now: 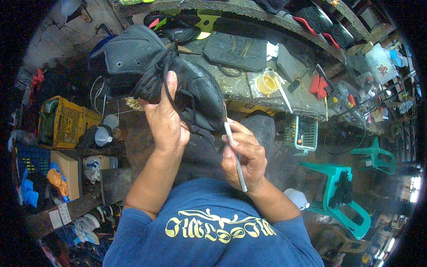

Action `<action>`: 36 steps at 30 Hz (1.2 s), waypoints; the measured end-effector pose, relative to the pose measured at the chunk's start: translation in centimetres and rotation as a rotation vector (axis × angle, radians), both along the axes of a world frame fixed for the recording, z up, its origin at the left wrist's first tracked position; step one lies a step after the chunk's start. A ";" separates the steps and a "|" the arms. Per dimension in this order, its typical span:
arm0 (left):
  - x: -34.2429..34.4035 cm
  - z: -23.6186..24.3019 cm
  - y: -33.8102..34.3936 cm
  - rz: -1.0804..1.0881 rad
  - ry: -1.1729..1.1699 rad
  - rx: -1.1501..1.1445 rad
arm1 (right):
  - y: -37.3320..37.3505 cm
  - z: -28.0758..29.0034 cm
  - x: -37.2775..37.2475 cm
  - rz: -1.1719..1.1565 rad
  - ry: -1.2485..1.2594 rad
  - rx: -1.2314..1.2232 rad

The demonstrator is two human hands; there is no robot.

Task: The person sits on the floor and applies a yellow paste to the sole of a black shoe using a small brush. They then use a utility knife to scrape the sole and a metal tool to work on the shoe's upper. The person continues to apply paste to the sole and upper, rotating the shoe to reach different areas.

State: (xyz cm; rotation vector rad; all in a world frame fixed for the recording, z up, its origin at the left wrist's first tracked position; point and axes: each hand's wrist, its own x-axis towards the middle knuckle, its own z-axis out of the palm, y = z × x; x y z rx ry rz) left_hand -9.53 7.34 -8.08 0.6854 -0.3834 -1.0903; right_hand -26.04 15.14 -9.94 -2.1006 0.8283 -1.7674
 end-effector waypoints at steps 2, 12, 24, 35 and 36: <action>0.0 -0.1 -0.1 0.003 -0.002 0.005 | 0.0 0.0 0.0 -0.010 0.010 -0.008; -0.4 0.2 -0.1 0.094 -0.077 0.016 | 0.0 1.4 0.2 -0.065 0.188 0.006; -0.5 -0.6 -0.7 0.138 -0.068 0.008 | 0.5 1.6 0.0 -0.080 0.177 0.104; 0.0 -0.7 -0.4 0.140 -0.102 0.021 | -1.9 3.3 -1.3 -0.289 0.256 0.172; -0.1 -0.6 -0.4 0.145 -0.105 0.027 | -2.2 3.0 -1.0 -0.280 0.252 0.190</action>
